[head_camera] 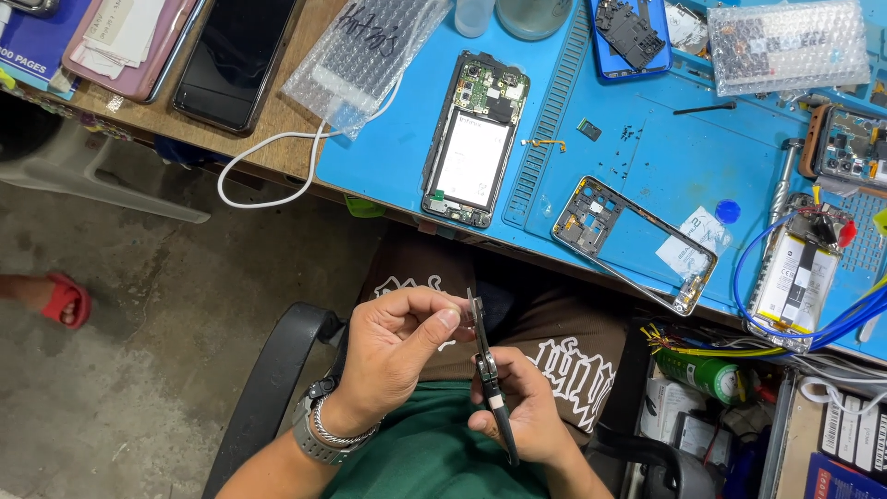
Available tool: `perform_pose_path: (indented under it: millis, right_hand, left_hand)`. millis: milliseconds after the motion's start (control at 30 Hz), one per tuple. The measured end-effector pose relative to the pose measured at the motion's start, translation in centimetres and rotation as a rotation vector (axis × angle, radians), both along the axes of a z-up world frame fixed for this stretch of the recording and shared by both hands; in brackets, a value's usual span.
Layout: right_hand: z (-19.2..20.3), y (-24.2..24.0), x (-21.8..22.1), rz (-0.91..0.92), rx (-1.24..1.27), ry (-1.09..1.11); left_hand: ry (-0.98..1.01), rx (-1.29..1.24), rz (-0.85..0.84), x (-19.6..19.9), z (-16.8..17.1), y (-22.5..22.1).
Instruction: The person works on a disassembled smartphone at a cluttered workbench, using a screwdriver to manipulate internal components. They also use scissors to cut a small piece of white material and handle a smartphone frame.
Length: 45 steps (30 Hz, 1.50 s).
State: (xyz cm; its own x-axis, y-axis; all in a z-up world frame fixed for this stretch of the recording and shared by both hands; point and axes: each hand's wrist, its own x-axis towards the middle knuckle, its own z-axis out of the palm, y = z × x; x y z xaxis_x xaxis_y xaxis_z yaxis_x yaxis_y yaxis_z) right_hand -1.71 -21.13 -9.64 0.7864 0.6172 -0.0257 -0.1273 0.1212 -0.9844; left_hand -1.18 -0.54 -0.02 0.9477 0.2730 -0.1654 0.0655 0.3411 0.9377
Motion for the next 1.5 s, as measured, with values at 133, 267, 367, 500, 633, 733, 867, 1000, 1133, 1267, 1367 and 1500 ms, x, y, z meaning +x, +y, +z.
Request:
perform_pose_path:
  millis: [133, 267, 367, 500, 633, 733, 867, 1000, 1133, 1267, 1367, 1500]
  right_hand:
    - [0.2, 0.1, 0.0, -0.004, -0.008, -0.004]
    - [0.2, 0.1, 0.1, -0.019, -0.025, -0.014]
    - [0.0, 0.1, 0.0, -0.015, -0.018, 0.003]
    - [-0.5, -0.1, -0.2, -0.012, -0.003, -0.001]
    - [-0.1, 0.0, -0.1, -0.002, -0.006, -0.005]
    - [-0.3, -0.2, -0.2, -0.004, -0.005, 0.010]
    - [0.2, -0.1, -0.1, -0.005, -0.029, -0.019]
    - [0.1, -0.1, -0.1, -0.001, -0.023, -0.013]
    - [0.1, -0.1, 0.0, 0.000, -0.015, -0.022]
    - [0.5, 0.0, 0.1, 0.005, -0.019, -0.015]
    - [0.4, -0.1, 0.1, 0.002, -0.041, -0.025]
    - [0.5, -0.1, 0.1, 0.000, -0.032, -0.029]
  left_hand:
    - [-0.001, 0.004, -0.001, 0.0, -0.1, 0.0]
    - [0.008, -0.016, -0.004, 0.0, 0.0, 0.0]
    - [-0.026, 0.016, -0.016, -0.1, -0.1, 0.1]
    - [-0.002, 0.006, -0.006, -0.2, -0.2, 0.2]
    - [-0.002, 0.016, -0.007, -0.2, -0.1, 0.2]
    - [0.007, 0.010, -0.010, -0.2, 0.0, 0.2]
    - [-0.011, 0.018, -0.008, -0.2, -0.1, 0.2]
    - [-0.012, 0.012, -0.014, -0.2, -0.1, 0.2]
    - [-0.012, 0.004, -0.010, -0.2, -0.2, 0.2]
    - [-0.012, 0.010, -0.013, -0.2, -0.2, 0.2]
    - [-0.019, 0.026, -0.016, -0.1, -0.1, 0.2]
    - [-0.013, 0.025, -0.021, -0.1, -0.1, 0.2]
